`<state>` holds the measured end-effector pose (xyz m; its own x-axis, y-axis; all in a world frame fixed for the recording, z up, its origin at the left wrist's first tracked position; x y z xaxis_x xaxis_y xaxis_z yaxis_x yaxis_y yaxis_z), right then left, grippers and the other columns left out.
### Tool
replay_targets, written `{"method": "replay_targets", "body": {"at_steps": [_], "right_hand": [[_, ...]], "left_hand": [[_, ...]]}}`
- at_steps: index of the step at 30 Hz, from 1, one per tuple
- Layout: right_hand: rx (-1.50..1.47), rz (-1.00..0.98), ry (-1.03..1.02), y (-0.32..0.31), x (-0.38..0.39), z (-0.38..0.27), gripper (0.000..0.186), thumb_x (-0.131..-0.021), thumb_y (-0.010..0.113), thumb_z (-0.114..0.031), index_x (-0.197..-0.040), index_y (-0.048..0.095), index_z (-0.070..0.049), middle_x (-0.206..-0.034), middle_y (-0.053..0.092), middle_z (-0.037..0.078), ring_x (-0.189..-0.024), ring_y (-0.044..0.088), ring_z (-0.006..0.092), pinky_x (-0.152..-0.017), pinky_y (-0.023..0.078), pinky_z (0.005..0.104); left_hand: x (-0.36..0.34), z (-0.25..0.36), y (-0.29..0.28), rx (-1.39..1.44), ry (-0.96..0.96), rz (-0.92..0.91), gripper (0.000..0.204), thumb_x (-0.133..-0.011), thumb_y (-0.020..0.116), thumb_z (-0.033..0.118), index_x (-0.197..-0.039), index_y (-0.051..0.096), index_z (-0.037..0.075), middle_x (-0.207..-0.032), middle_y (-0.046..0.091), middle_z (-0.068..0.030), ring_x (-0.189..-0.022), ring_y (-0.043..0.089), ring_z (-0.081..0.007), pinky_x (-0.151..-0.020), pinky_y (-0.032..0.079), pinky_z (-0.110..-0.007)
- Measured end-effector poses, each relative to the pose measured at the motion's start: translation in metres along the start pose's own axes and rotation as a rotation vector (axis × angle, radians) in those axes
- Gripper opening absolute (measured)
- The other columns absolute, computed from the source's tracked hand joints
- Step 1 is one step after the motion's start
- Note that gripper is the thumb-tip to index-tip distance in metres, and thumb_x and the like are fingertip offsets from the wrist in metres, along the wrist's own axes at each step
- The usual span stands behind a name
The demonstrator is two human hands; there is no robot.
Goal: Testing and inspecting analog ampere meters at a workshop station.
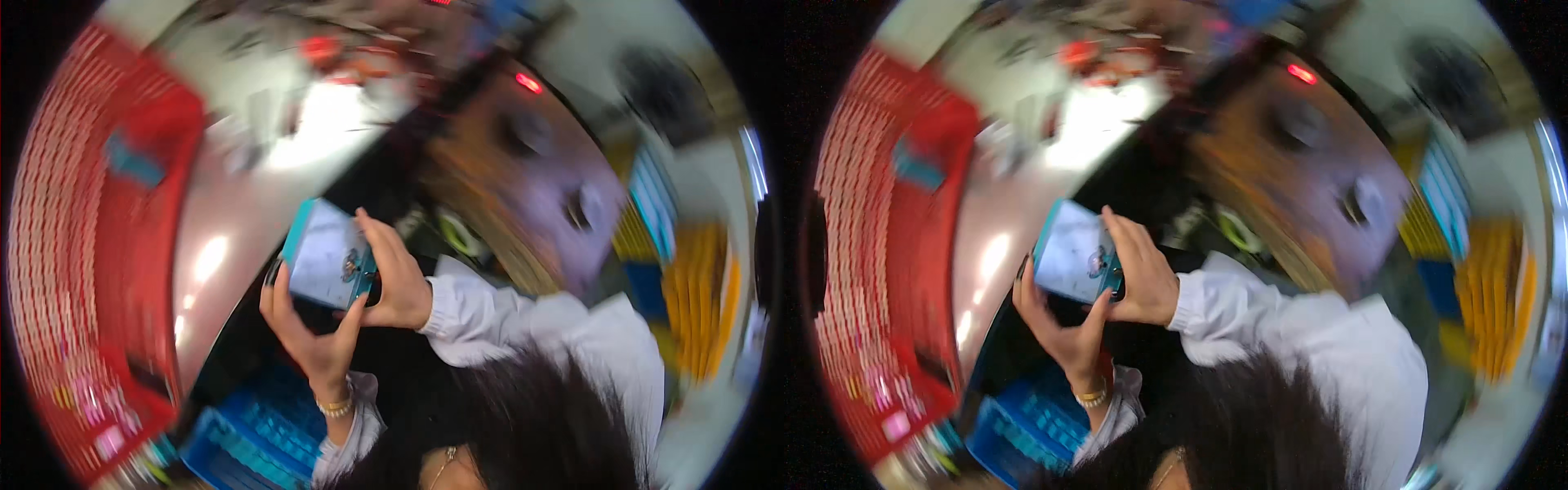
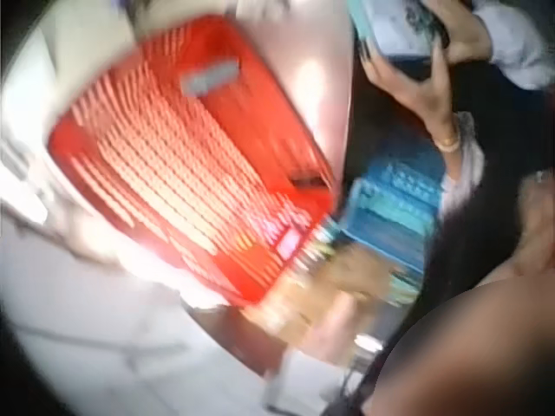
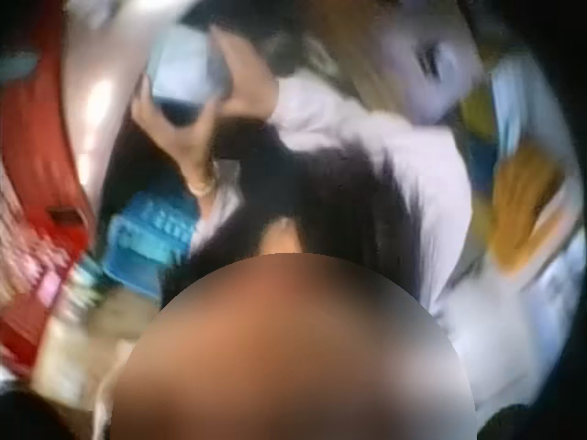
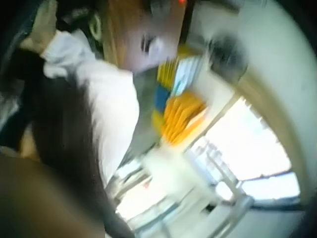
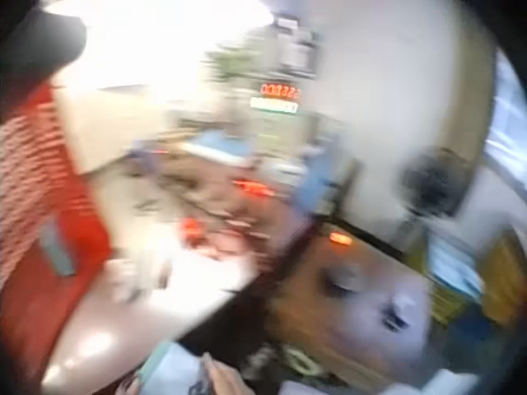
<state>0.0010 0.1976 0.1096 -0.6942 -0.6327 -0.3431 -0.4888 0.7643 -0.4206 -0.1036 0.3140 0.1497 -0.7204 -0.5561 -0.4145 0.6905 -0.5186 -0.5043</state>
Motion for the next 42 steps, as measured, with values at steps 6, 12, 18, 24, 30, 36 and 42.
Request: {"method": "replay_targets", "body": {"at_steps": [6, 12, 18, 24, 30, 36, 42], "right_hand": [[0.584, 0.585, 0.216, -0.191, 0.069, 0.065, 0.102, -0.055, 0.093, -0.038, -0.137, 0.048, 0.003, -0.121, 0.063, 0.026, -0.111, 0.063, 0.0423, -0.097, 0.049, 0.0481], [1.051, 0.825, 0.794, -0.336, 0.164, 0.142, 0.108, -0.061, 0.088, -0.057, -0.142, 0.047, 0.001, -0.132, 0.059, 0.020, -0.125, 0.053, 0.0399, -0.107, 0.040, 0.0521], [1.008, 0.848, 0.835, -0.390, 0.192, 0.167, 0.111, -0.062, 0.086, -0.061, -0.145, 0.044, 0.000, -0.136, 0.058, 0.019, -0.131, 0.049, 0.0381, -0.112, 0.033, 0.0562], [0.994, 0.829, 0.807, -0.422, 0.191, 0.180, 0.115, -0.062, 0.086, -0.062, -0.147, 0.040, 0.000, -0.138, 0.055, 0.020, -0.131, 0.049, 0.0391, -0.111, 0.030, 0.0656], [1.073, 0.830, 0.785, -0.422, 0.192, 0.179, 0.109, -0.065, 0.085, -0.059, -0.143, 0.045, 0.005, -0.131, 0.059, 0.021, -0.127, 0.052, 0.0394, -0.110, 0.036, 0.0498], [1.086, 0.815, 0.800, -0.427, 0.199, 0.186, 0.109, -0.065, 0.085, -0.060, -0.144, 0.045, 0.004, -0.131, 0.059, 0.021, -0.126, 0.053, 0.0394, -0.109, 0.037, 0.0500], [1.078, 0.800, 0.782, -0.424, 0.198, 0.193, 0.108, -0.065, 0.085, -0.061, -0.143, 0.046, 0.004, -0.130, 0.060, 0.021, -0.125, 0.053, 0.0394, -0.109, 0.038, 0.0493]], "left_hand": [[0.028, 0.011, 0.048, 0.273, -0.071, -0.347, 0.074, -0.078, 0.082, -0.003, -0.144, 0.049, -0.002, -0.144, 0.045, -0.0177, -0.123, 0.061, -0.0290, -0.104, 0.049, -0.038], [0.001, 0.035, 0.069, 0.140, -0.005, -0.518, 0.029, -0.100, 0.055, 0.011, -0.121, 0.069, -0.003, -0.120, 0.066, -0.0170, -0.114, 0.062, -0.0317, -0.103, 0.046, -0.037], [0.014, 0.077, 0.114, 0.152, -0.037, -0.519, 0.082, -0.110, 0.019, 0.054, -0.107, 0.076, -0.005, -0.120, 0.067, -0.0187, -0.119, 0.061, -0.0321, -0.107, 0.043, -0.040], [0.046, 0.084, 0.154, 0.042, -0.151, -0.603, 0.075, -0.110, 0.016, 0.048, -0.126, 0.071, -0.001, -0.133, 0.064, -0.0201, -0.126, 0.056, -0.0306, -0.115, 0.034, -0.041], [0.047, 0.085, 0.170, 0.146, -0.178, -0.587, 0.057, -0.110, 0.029, 0.038, -0.149, 0.050, 0.002, -0.133, 0.064, -0.0216, -0.123, 0.059, -0.0293, -0.112, 0.038, -0.040], [0.043, 0.101, 0.183, -0.021, -0.145, -0.560, 0.046, -0.110, 0.044, 0.019, -0.153, 0.045, 0.003, -0.124, 0.068, -0.0241, -0.116, 0.064, -0.0274, -0.106, 0.042, -0.035], [0.053, 0.095, 0.188, -0.005, -0.194, -0.620, 0.046, -0.107, 0.048, 0.013, -0.151, 0.046, 0.001, -0.129, 0.062, -0.0230, -0.116, 0.065, -0.0289, -0.101, 0.047, -0.036]]}}
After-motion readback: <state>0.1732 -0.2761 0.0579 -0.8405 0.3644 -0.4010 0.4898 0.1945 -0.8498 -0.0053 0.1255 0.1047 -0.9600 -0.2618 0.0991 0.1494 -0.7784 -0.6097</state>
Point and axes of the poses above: each hand's wrist, its own x-axis away from the middle knuckle, its own y-axis out of the palm, z = x × y, the point moved 5 cm from there along -x, towards the middle knuckle
